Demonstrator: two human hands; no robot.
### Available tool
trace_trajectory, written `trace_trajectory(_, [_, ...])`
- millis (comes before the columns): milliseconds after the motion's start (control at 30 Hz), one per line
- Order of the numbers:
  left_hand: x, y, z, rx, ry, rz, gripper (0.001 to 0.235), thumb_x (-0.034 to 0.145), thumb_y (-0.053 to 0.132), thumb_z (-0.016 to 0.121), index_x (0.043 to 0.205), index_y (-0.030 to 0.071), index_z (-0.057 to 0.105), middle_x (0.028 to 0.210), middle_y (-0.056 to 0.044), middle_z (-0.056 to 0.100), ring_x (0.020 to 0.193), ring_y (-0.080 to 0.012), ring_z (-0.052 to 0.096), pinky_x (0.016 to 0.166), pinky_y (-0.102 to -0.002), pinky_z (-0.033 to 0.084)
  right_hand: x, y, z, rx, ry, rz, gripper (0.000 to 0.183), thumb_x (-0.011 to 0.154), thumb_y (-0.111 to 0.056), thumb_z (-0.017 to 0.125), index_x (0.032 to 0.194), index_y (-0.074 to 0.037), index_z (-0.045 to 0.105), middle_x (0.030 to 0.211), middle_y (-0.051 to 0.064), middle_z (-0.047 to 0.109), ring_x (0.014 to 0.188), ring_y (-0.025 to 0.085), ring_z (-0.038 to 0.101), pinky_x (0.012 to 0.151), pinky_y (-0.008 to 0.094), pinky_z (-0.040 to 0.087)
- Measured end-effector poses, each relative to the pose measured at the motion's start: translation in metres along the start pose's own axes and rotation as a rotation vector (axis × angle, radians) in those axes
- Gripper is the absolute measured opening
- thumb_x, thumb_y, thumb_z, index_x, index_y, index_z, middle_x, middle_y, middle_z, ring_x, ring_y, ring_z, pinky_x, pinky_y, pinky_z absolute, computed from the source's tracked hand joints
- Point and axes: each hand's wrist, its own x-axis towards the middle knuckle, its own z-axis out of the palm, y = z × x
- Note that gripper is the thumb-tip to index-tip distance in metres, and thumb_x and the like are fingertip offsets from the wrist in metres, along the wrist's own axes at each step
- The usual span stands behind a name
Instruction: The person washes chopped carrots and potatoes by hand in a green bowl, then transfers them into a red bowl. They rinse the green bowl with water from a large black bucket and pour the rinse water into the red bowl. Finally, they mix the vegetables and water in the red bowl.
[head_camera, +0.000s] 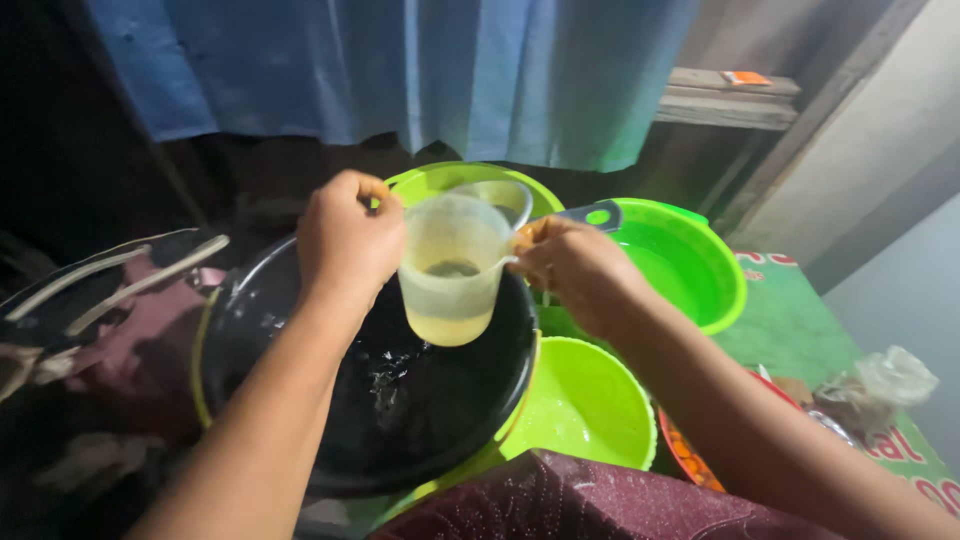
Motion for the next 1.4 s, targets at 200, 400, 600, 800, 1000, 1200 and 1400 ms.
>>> trace_trajectory(200, [-0.007, 0.07, 0.024, -0.203, -0.016, 0.19, 0.018, 0.082, 0.022, 0.075, 0.091, 0.007, 0.074, 0.07, -0.009, 0.07, 0.063, -0.0233, 0.071, 0.063, -0.038, 0.055, -0.042, -0.06, -0.054, 0.076, 0.114, -0.026, 0.01, 0.086, 0.003, 0.061, 0.096, 0.001, 0.06, 0.085, 0.008, 0.06, 0.074, 0.017, 0.055, 0.07, 0.028, 0.044])
trace_trajectory(400, [-0.035, 0.123, 0.08, -0.264, -0.156, 0.288, 0.018, 0.082, 0.023, 0.077, 0.089, 0.007, 0.074, 0.061, -0.007, 0.067, 0.056, -0.0216, 0.067, 0.059, -0.037, 0.052, -0.082, -0.078, -0.131, 0.071, 0.26, -0.082, 0.01, 0.087, 0.003, 0.06, 0.097, 0.004, 0.062, 0.088, 0.008, 0.06, 0.079, 0.018, 0.054, 0.075, 0.029, 0.043])
trace_trajectory(600, [-0.085, 0.164, 0.155, -0.323, -0.362, 0.239, 0.019, 0.078, 0.024, 0.077, 0.09, 0.009, 0.075, 0.062, -0.007, 0.068, 0.057, -0.0189, 0.067, 0.058, -0.037, 0.053, -0.12, -0.074, -0.234, -0.015, 0.363, -0.057, 0.012, 0.086, 0.001, 0.06, 0.097, 0.004, 0.064, 0.091, 0.009, 0.063, 0.084, 0.018, 0.056, 0.078, 0.028, 0.044])
trace_trajectory(800, [-0.142, 0.188, 0.231, -0.506, -0.765, -0.056, 0.02, 0.081, 0.017, 0.069, 0.096, 0.004, 0.072, 0.067, -0.007, 0.069, 0.055, -0.0157, 0.067, 0.052, -0.033, 0.054, -0.154, -0.049, -0.335, -0.06, 0.402, 0.004, 0.012, 0.085, 0.001, 0.06, 0.096, 0.003, 0.065, 0.092, 0.008, 0.065, 0.09, 0.018, 0.061, 0.086, 0.029, 0.047])
trace_trajectory(1000, [-0.2, 0.167, 0.31, -0.407, -0.983, -0.137, 0.023, 0.084, 0.016, 0.071, 0.103, 0.003, 0.073, 0.072, -0.008, 0.071, 0.055, -0.0136, 0.063, 0.05, -0.029, 0.05, -0.177, -0.009, -0.395, -0.301, 0.468, 0.096, 0.013, 0.081, 0.002, 0.065, 0.094, 0.002, 0.068, 0.087, 0.007, 0.068, 0.085, 0.018, 0.062, 0.081, 0.03, 0.047])
trace_trajectory(1200, [-0.247, 0.13, 0.37, -0.311, -1.249, -0.256, 0.022, 0.089, 0.018, 0.069, 0.106, 0.005, 0.075, 0.08, -0.004, 0.069, 0.063, -0.0107, 0.06, 0.052, -0.03, 0.048, -0.194, 0.011, -0.4, -0.528, 0.523, 0.254, 0.017, 0.078, -0.001, 0.065, 0.094, -0.001, 0.07, 0.078, 0.006, 0.066, 0.07, 0.017, 0.06, 0.064, 0.033, 0.048])
trace_trajectory(1400, [-0.265, 0.11, 0.396, -0.255, -1.411, -0.31, 0.029, 0.089, 0.014, 0.068, 0.116, 0.004, 0.075, 0.096, -0.007, 0.076, 0.08, -0.0133, 0.068, 0.07, -0.029, 0.054, -0.194, 0.02, -0.388, -0.689, 0.521, 0.294, 0.017, 0.081, -0.003, 0.063, 0.096, -0.003, 0.071, 0.078, 0.007, 0.068, 0.069, 0.016, 0.058, 0.059, 0.035, 0.046])
